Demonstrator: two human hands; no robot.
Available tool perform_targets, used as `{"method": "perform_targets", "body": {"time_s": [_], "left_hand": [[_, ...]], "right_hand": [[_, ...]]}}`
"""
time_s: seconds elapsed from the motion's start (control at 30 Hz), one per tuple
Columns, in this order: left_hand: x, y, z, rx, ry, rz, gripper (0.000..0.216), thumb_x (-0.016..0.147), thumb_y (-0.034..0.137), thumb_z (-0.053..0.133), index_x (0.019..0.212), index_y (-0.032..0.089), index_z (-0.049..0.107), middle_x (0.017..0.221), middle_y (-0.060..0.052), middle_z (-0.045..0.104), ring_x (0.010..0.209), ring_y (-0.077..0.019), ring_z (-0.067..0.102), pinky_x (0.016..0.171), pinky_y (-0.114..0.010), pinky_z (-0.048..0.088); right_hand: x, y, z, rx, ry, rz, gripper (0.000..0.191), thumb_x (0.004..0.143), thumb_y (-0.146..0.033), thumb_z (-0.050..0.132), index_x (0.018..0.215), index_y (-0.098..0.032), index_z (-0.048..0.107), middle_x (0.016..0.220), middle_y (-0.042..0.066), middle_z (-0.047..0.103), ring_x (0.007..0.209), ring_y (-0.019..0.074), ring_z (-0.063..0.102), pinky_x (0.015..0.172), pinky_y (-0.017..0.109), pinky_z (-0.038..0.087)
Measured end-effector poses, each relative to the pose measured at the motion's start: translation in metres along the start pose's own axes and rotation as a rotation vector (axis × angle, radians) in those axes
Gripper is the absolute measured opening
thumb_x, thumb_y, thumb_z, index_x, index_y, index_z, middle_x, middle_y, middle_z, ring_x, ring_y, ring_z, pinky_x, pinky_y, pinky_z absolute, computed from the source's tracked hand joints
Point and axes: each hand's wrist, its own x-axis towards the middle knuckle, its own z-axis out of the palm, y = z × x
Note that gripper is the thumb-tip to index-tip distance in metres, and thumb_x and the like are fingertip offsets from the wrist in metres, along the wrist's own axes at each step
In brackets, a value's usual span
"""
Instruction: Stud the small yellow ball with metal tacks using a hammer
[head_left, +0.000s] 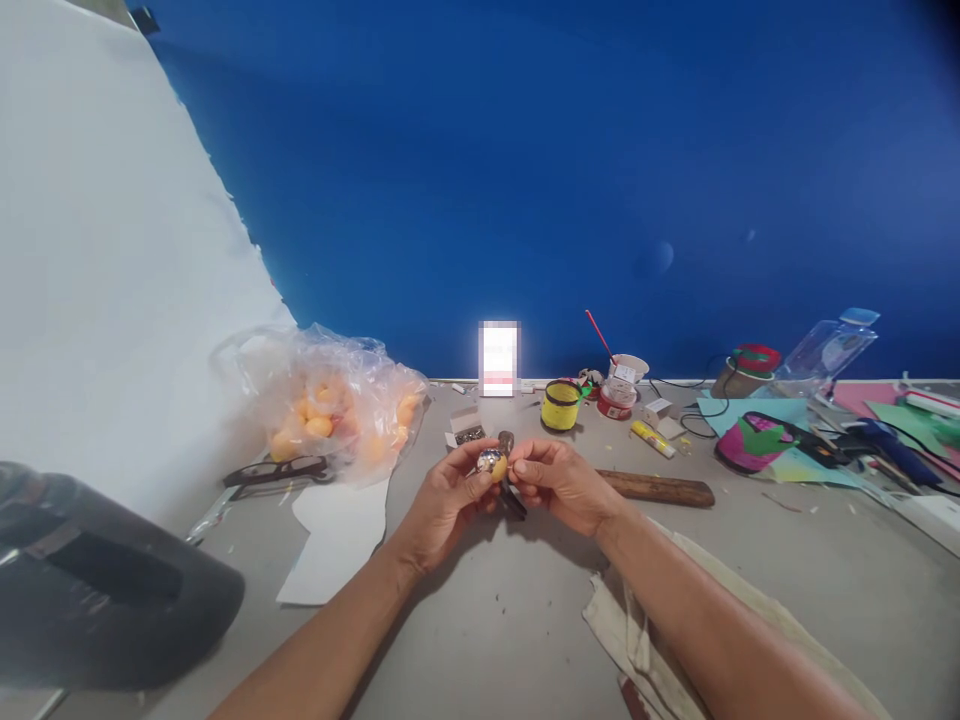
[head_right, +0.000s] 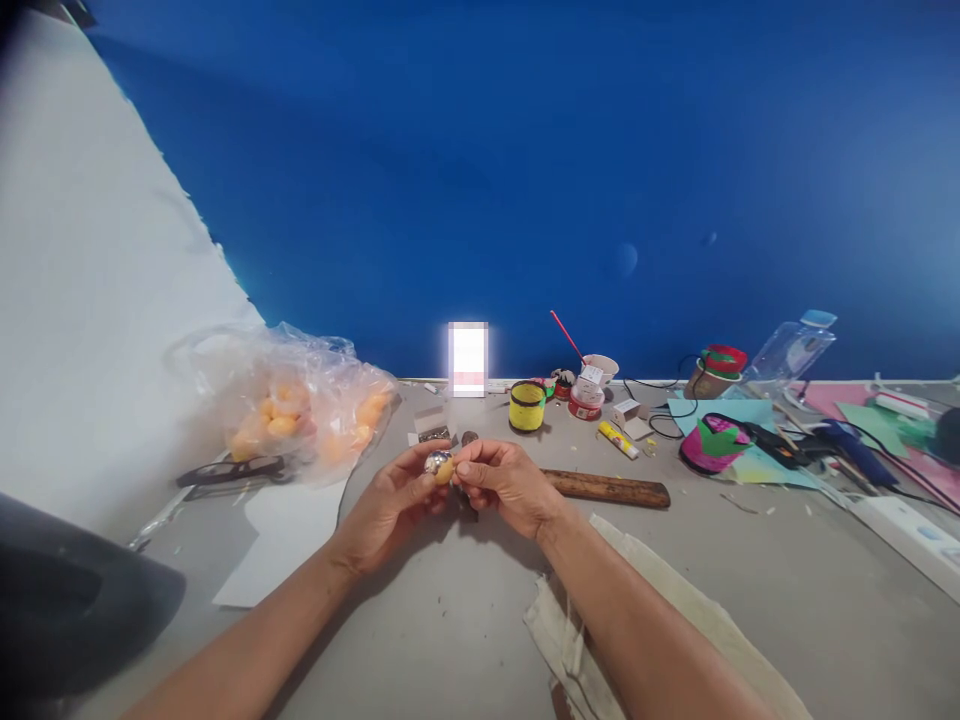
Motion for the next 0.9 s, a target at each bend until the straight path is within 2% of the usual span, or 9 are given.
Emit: {"method": "perform_targets", "body": {"time_s": [0.27,0.47,0.53,0.67,0.8,0.9], "left_hand": [[0.0006,-0.0002,-0.0008,0.073,0.005,0.024,0.046,0.071,0.027,0.091,0.115,0.021,0.075,0.094,-0.004,0.072,0.075,-0.0133,0.063,0.07,-0.028,0.05],[-0.0011,-0.0006,-0.0019,0.025,-0.048,-0.002,0.052,0.074,0.028,0.089,0.124,0.023,0.074,0.107,-0.008,0.072,0.082,-0.0154,0.064,0.072,-0.028,0.051],[-0.0012,-0.0009,-0.0018,0.017,-0.054,-0.009,0.052,0.074,0.028,0.089,0.124,0.024,0.074,0.108,-0.008,0.071,0.083,-0.0152,0.064,0.071,-0.028,0.051],[-0.0001,-0.0023,-0.0027,0.033,-0.028,0.003,0.046,0.073,0.027,0.089,0.117,0.023,0.076,0.097,-0.005,0.069,0.078,-0.0132,0.061,0.068,-0.026,0.049],[-0.0003,-0.0019,-0.0025,0.039,-0.034,0.001,0.053,0.075,0.03,0.088,0.125,0.025,0.072,0.11,-0.007,0.07,0.081,-0.0136,0.061,0.069,-0.027,0.05],[-0.001,-0.0009,-0.0013,0.064,-0.034,0.024,0.051,0.073,0.031,0.089,0.121,0.023,0.073,0.106,-0.008,0.069,0.082,-0.0145,0.061,0.069,-0.028,0.051]], "right_hand": [[0.002,0.0035,0.0005,-0.043,0.047,0.007,0.035,0.061,-0.039,0.095,0.075,-0.017,0.072,0.068,0.0,0.066,0.051,0.0067,0.047,0.05,0.022,0.032],[0.002,0.0019,-0.002,-0.033,0.041,0.0,0.035,0.062,-0.039,0.095,0.075,-0.016,0.072,0.071,0.001,0.068,0.052,0.0063,0.046,0.051,0.022,0.031],[0.0017,0.0003,-0.0018,-0.034,0.035,0.01,0.035,0.061,-0.038,0.095,0.074,-0.016,0.071,0.069,0.001,0.067,0.051,0.0064,0.045,0.051,0.023,0.031],[0.0011,-0.0031,-0.0019,-0.021,0.024,0.019,0.036,0.061,-0.037,0.096,0.074,-0.016,0.069,0.066,-0.001,0.061,0.052,0.0065,0.044,0.051,0.022,0.031],[0.0007,-0.0046,-0.0033,-0.001,0.002,-0.004,0.036,0.063,-0.038,0.095,0.074,-0.016,0.069,0.072,0.0,0.062,0.055,0.0066,0.045,0.051,0.022,0.03],[0.0007,-0.0038,-0.0034,-0.004,-0.011,-0.008,0.036,0.064,-0.038,0.094,0.074,-0.017,0.068,0.071,0.0,0.061,0.056,0.0072,0.045,0.051,0.022,0.03]]}}
